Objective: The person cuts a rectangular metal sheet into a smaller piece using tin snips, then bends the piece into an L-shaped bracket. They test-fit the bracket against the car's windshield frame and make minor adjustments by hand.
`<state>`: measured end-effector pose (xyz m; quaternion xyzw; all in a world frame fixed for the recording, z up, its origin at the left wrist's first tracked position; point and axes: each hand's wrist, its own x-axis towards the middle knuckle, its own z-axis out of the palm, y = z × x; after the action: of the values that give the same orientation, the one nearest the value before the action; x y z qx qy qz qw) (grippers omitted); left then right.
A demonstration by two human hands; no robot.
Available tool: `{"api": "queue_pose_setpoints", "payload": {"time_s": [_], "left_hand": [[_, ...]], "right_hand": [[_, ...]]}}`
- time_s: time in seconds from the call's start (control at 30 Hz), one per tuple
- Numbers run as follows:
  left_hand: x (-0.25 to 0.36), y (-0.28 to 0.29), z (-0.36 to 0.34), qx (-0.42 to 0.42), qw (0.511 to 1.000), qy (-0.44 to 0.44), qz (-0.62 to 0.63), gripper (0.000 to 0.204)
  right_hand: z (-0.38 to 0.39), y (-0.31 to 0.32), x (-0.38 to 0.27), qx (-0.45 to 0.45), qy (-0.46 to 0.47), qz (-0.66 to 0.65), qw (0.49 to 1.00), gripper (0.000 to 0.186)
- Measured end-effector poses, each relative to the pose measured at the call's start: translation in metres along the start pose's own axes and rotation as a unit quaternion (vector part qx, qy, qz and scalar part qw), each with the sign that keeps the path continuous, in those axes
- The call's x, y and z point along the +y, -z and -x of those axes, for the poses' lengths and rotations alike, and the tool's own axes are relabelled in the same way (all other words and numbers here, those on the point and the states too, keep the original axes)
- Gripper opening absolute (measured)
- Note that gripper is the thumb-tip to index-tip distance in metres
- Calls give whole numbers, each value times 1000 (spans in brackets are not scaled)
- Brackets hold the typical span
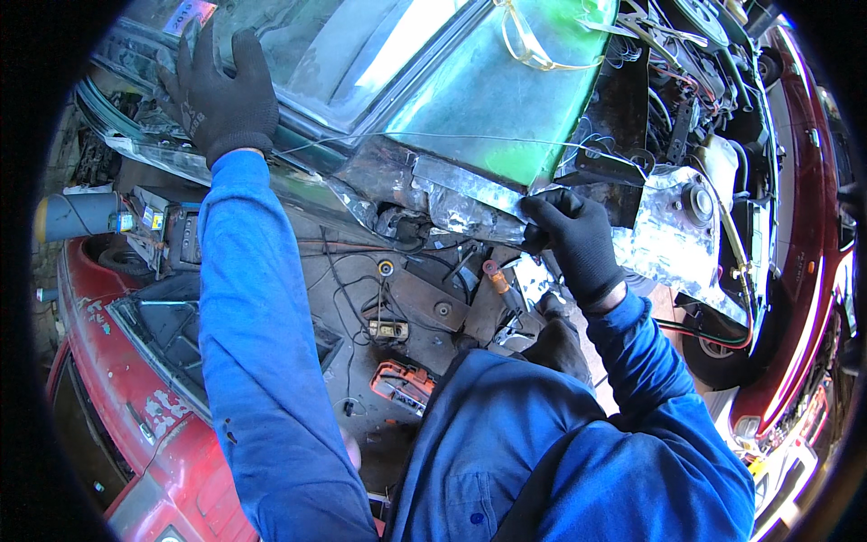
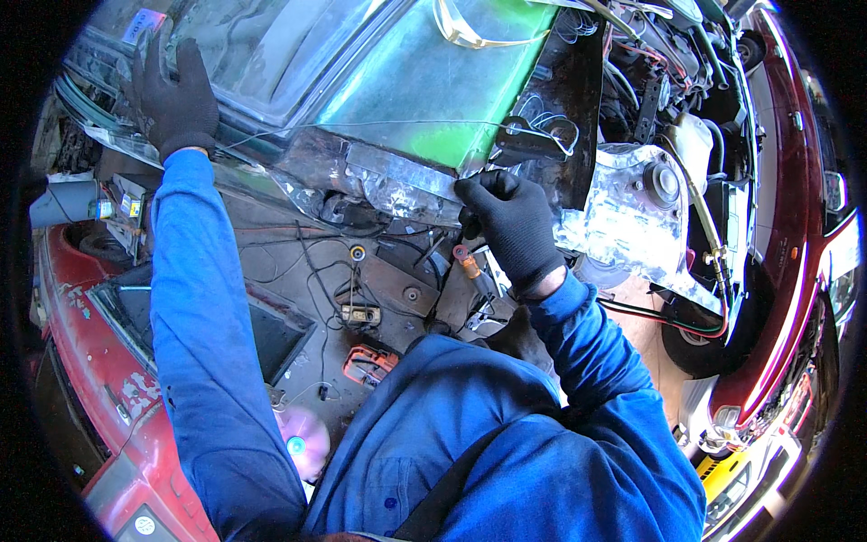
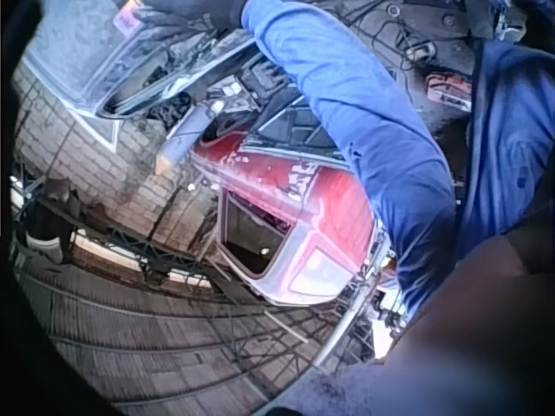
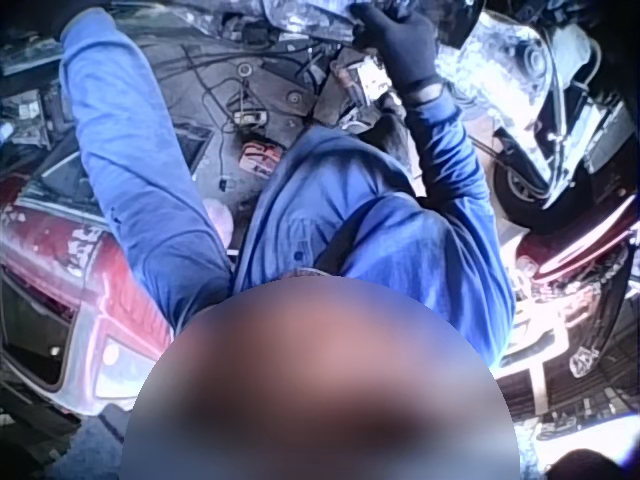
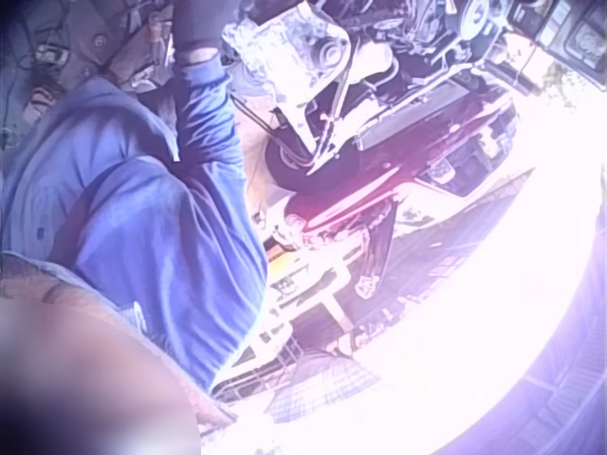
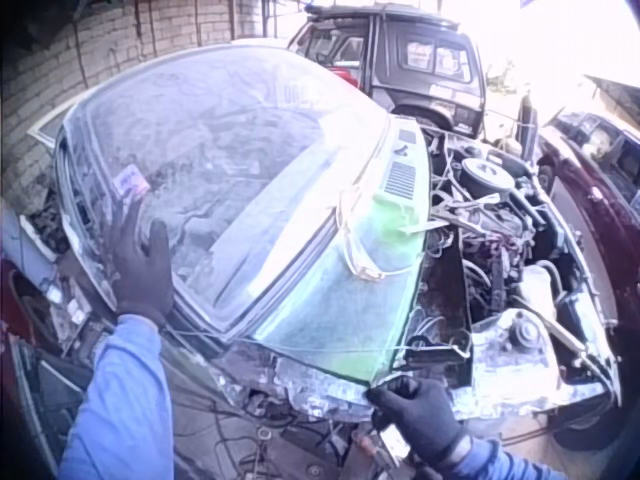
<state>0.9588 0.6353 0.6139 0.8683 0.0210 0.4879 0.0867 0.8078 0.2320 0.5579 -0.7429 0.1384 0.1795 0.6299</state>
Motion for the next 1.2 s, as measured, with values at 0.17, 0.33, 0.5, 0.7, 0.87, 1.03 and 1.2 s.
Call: {"api": "queue_pose_setpoints", "payload": {"time_s": [0.17,0.33,0.5,0.7,0.87,1.03,1.2], "left_hand": [[-1,0,-1,-8,1000,12,-20,64],[3,3,-2,-15,999,18,-27,64],[7,5,-4,-22,999,23,-42,64],[5,6,-4,-4,998,-26,-58,60],[3,6,-5,-23,999,0,-39,59],[-1,5,-5,-41,995,1,-91,57],[-5,3,-7,-35,995,-16,-94,59]], "right_hand": [[1,-2,4,12,16,-2,1000,25],[1,-3,9,8,27,-30,999,26],[-4,-5,13,4,30,-72,997,24],[-10,-1,31,2,58,-36,998,26],[-6,3,41,29,102,64,992,29],[30,12,40,-13,70,61,996,37],[75,36,51,-28,103,135,985,38]]}}
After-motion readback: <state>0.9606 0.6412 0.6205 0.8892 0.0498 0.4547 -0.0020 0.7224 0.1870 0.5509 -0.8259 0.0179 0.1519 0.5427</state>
